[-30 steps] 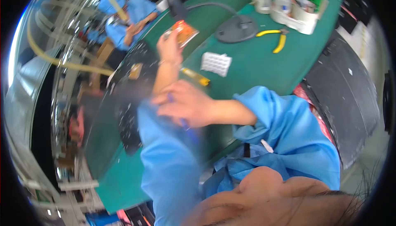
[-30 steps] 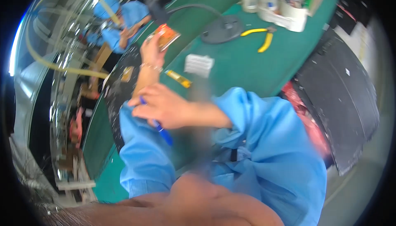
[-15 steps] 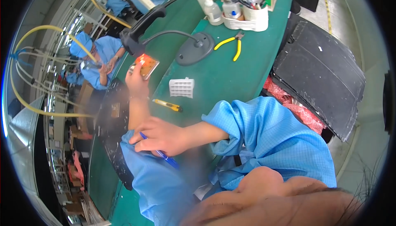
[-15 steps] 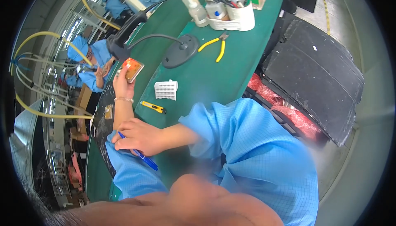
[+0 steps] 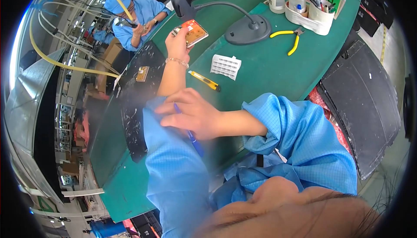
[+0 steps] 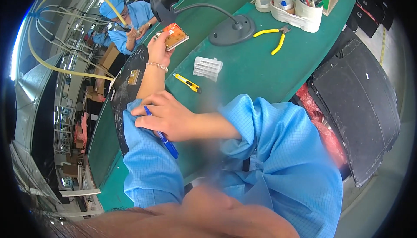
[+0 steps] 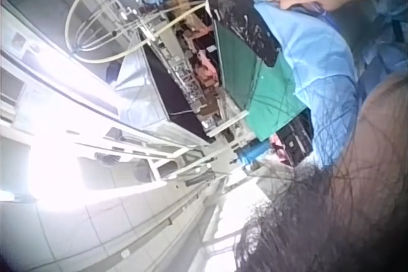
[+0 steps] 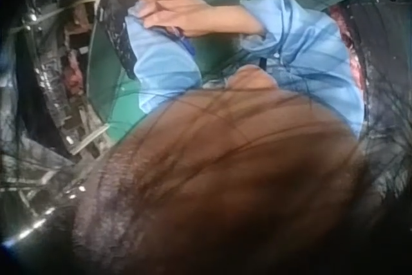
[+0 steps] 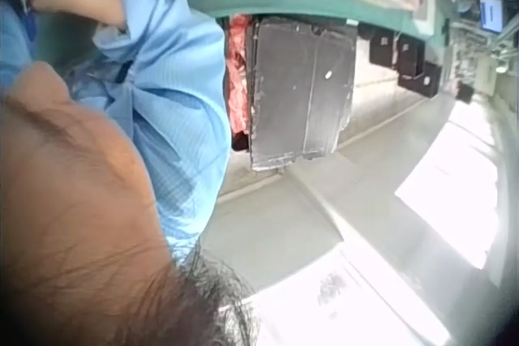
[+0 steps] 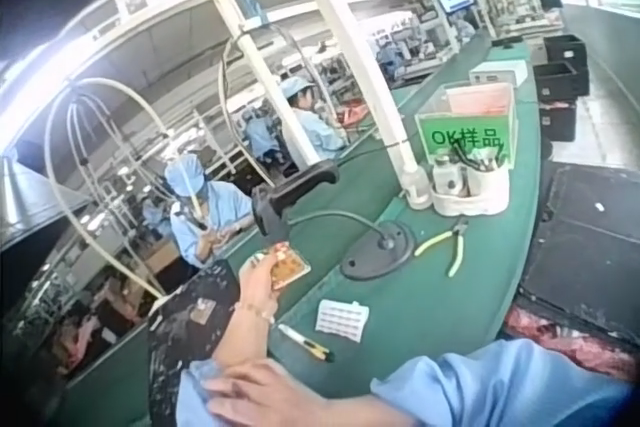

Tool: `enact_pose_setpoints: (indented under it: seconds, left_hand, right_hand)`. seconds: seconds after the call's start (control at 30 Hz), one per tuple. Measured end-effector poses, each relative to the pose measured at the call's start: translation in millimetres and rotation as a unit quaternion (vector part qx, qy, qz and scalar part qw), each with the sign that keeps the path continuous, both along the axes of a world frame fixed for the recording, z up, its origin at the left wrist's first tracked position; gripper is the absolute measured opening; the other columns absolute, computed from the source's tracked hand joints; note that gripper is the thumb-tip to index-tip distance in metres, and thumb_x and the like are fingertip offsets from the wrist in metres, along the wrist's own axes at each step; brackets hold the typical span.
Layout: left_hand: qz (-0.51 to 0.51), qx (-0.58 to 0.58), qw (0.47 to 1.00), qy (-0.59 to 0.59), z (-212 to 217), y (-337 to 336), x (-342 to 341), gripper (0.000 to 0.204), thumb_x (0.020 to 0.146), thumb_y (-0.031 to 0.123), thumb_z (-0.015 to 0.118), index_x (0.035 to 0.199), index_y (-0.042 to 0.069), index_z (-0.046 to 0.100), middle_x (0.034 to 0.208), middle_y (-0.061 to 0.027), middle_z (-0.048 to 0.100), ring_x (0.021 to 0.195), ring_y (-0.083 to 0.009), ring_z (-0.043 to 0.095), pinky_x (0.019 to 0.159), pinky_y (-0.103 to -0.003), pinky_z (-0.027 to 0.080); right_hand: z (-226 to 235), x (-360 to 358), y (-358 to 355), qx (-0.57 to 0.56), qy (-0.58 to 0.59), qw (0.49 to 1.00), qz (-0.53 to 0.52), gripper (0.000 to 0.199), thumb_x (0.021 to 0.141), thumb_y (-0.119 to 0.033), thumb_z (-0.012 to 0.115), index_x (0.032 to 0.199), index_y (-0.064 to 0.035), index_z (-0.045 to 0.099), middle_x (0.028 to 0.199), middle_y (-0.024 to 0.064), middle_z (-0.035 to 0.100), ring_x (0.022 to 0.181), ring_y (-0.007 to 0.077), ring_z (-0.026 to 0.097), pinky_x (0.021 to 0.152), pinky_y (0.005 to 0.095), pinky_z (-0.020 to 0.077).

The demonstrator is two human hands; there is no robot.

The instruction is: The person inspects, marks, and cleans small electronic components by hand at a factory quality control station. A pen and a utility knife are used to mark and clean the components.

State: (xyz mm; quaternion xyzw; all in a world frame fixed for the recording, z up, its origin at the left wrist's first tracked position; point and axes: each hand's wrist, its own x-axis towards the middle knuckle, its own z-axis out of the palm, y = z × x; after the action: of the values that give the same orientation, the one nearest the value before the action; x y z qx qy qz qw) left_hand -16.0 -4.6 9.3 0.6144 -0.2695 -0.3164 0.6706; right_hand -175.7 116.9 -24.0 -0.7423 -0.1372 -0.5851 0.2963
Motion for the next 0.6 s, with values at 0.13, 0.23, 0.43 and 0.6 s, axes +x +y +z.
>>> enact_pose_setpoints:
  seconds: [0.13,0.23,0.43,0.6]
  left_hand:
    - [0.011,0.006,1.0,-0.011,3,2,-2,0.022,0.081,0.014,0.069,0.1,0.012,0.057,0.09,-0.0013,0.065,0.075,-0.0151,0.065,0.057,-0.029,0.049]
    - [0.009,0.012,1.0,-0.017,4,2,-2,0.021,0.081,0.014,0.069,0.098,0.012,0.057,0.088,-0.0009,0.065,0.074,-0.0148,0.064,0.056,-0.03,0.048]
    - [0.006,0.027,0.999,-0.034,10,1,9,0.021,0.08,0.013,0.07,0.096,0.011,0.057,0.084,-0.0014,0.064,0.073,-0.0144,0.064,0.055,-0.027,0.046]
    - [0.008,0.047,0.998,-0.049,15,1,19,0.023,0.079,0.014,0.071,0.097,0.011,0.057,0.084,-0.0023,0.064,0.073,-0.0144,0.063,0.054,-0.027,0.045]
  right_hand:
    - [2,-2,3,0.011,-0.012,1.0,-0.002,0.034,0.071,-0.005,0.062,0.104,-0.0132,0.061,0.122,0.0038,0.059,0.109,0.0284,0.052,0.092,0.047,0.0376]
    - [1,-2,2,-0.011,-0.009,1.0,-0.005,0.042,0.069,-0.007,0.065,0.11,-0.0148,0.06,0.127,0.0087,0.059,0.111,0.0292,0.05,0.088,0.0444,0.0374]
    - [3,-2,3,-0.004,-0.015,1.0,-0.001,0.044,0.067,-0.007,0.065,0.11,-0.0148,0.059,0.128,0.0093,0.059,0.11,0.0304,0.05,0.087,0.0444,0.0385]
    - [2,-1,0,-0.009,-0.015,1.0,0.021,0.043,0.069,-0.007,0.066,0.111,-0.0134,0.056,0.13,0.0111,0.056,0.11,0.0328,0.052,0.087,0.0462,0.0392]
